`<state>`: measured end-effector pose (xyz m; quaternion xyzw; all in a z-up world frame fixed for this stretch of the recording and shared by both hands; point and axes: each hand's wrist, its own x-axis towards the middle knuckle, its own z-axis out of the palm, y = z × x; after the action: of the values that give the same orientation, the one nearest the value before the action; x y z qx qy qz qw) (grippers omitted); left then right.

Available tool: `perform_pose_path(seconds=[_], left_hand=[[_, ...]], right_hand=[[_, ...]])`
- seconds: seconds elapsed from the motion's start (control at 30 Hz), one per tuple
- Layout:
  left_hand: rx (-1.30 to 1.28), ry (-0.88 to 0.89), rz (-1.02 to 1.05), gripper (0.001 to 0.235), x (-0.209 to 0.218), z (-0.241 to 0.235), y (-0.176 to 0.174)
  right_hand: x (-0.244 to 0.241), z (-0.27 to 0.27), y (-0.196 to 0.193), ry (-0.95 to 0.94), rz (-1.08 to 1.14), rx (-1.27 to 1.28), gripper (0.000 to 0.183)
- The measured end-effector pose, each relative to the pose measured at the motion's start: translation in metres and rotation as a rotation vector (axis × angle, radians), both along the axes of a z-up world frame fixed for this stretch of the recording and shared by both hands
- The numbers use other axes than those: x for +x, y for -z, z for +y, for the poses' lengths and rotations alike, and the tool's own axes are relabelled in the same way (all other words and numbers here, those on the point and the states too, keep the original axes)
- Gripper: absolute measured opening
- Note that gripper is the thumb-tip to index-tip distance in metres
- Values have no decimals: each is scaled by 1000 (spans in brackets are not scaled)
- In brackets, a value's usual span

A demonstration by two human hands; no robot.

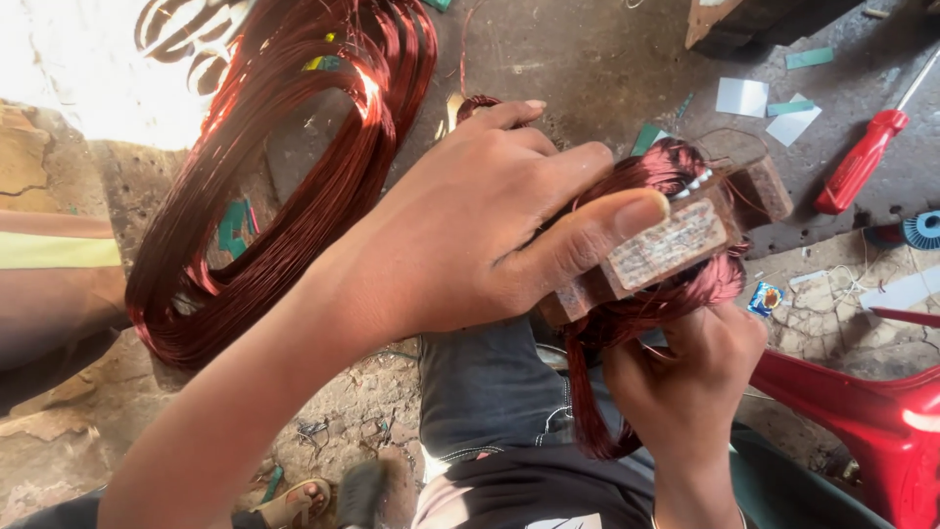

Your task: The recorder is winding and organizing copper coils inside an electric motor stator using their hands and a screwdriver.

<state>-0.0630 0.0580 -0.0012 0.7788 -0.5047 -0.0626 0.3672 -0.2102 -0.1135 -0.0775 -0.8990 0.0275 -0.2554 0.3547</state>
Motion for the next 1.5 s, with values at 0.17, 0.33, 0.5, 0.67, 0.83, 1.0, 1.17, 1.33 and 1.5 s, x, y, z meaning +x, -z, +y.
perform_pose_path(seconds=[0.17, 0.33, 0.5, 0.67, 0.83, 1.0, 1.17, 1.33, 1.5], left_hand=[[2, 9, -20, 50, 2, -4, -5], [39, 25, -13, 49, 3, -3, 1], [36, 11, -27, 51, -3, -5, -6], [-290, -110, -27, 44, -13, -10, -23], [-218, -159, -284, 39, -16, -72, 2], [-55, -182, -342, 43, -15, -84, 1], [-37, -127, -210, 47, -14, -82, -2], [-16, -137, -177, 46, -14, -83, -3], [-66, -162, -249, 47, -13, -85, 3]], right_hand=[[-3, -4, 6, 27, 48, 10, 13], [-3, 1, 7, 33, 13, -52, 17], [-8, 0, -4, -15, 32, -25, 18], [-10, -3, -1, 8, 81, 107, 16], [-8, 7, 0, 10, 15, -69, 14], [-1, -1, -18, -28, 20, 18, 11], [-6, -4, -1, 19, 35, 8, 10], [-6, -18, -11, -64, 52, -13, 10], [-4, -21, -10, -130, 40, -103, 12]])
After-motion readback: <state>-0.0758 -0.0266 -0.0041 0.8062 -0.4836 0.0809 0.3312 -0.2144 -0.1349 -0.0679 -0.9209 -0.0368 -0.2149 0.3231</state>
